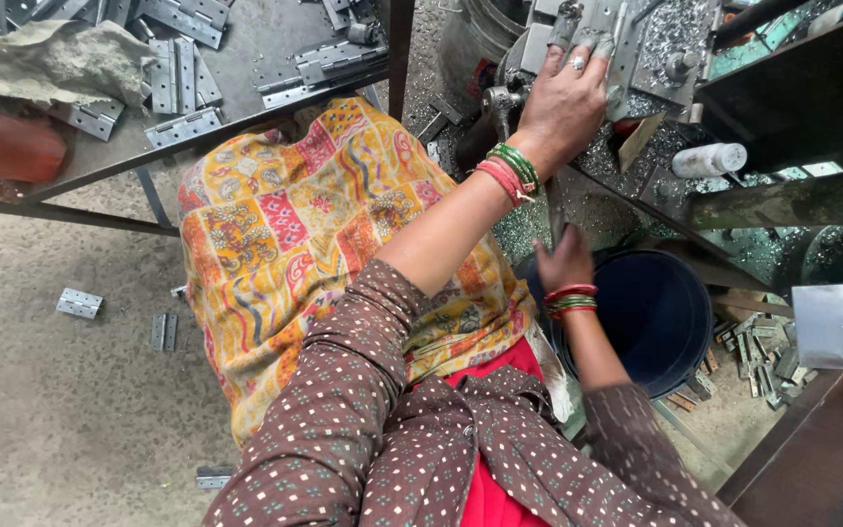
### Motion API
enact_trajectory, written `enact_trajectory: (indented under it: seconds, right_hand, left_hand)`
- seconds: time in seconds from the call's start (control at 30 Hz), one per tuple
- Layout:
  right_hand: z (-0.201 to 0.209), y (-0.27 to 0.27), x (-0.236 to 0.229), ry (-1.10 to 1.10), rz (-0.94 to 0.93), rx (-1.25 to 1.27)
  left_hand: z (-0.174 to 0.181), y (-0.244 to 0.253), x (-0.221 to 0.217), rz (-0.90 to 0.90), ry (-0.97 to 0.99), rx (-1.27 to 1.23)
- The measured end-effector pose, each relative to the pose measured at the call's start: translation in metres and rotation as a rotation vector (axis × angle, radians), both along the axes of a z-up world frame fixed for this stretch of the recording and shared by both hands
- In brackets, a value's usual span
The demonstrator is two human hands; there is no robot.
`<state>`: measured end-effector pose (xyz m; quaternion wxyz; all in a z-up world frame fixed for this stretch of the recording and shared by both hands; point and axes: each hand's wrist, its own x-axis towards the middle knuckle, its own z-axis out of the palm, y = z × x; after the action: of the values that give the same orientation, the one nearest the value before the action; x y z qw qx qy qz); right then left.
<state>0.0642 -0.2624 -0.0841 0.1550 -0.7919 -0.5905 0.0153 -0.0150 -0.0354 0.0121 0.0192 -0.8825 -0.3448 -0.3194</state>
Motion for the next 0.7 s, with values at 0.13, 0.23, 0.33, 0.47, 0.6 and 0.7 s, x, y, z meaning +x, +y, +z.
enact_trajectory:
  seconds: [0.13, 0.23, 0.33, 0.47, 0.6, 0.7]
  right_hand:
    - [-0.05, -0.002, -0.002, 0.139, -0.134, -0.101]
    - [-0.051, -0.001, -0.001, 0.178, -0.165, -0.163]
    - [-0.015, 0.009, 0.016, 0.186, -0.198, -0.373]
    - [0.038, 0.019, 0.033, 0.109, -0.166, -0.522]
    - [0.03, 0.014, 0.021, 0.197, -0.237, -0.445]
    - [-0.008, 0.004, 0.0, 0.213, -0.214, -0.235]
  left_hand:
    - [0.001, 0.003, -0.004, 0.001, -0.024, -0.007]
    - [0.002, 0.0, -0.004, 0.012, -0.019, 0.021]
    - [0.003, 0.002, 0.001, -0.008, -0.014, 0.003]
    - [-0.003, 0.017, 0.012, -0.009, 0.074, -0.074]
    - [-0.01, 0.028, 0.024, 0.028, -0.027, -0.043]
    - [-0.012, 0.03, 0.023, 0.036, -0.028, -0.011]
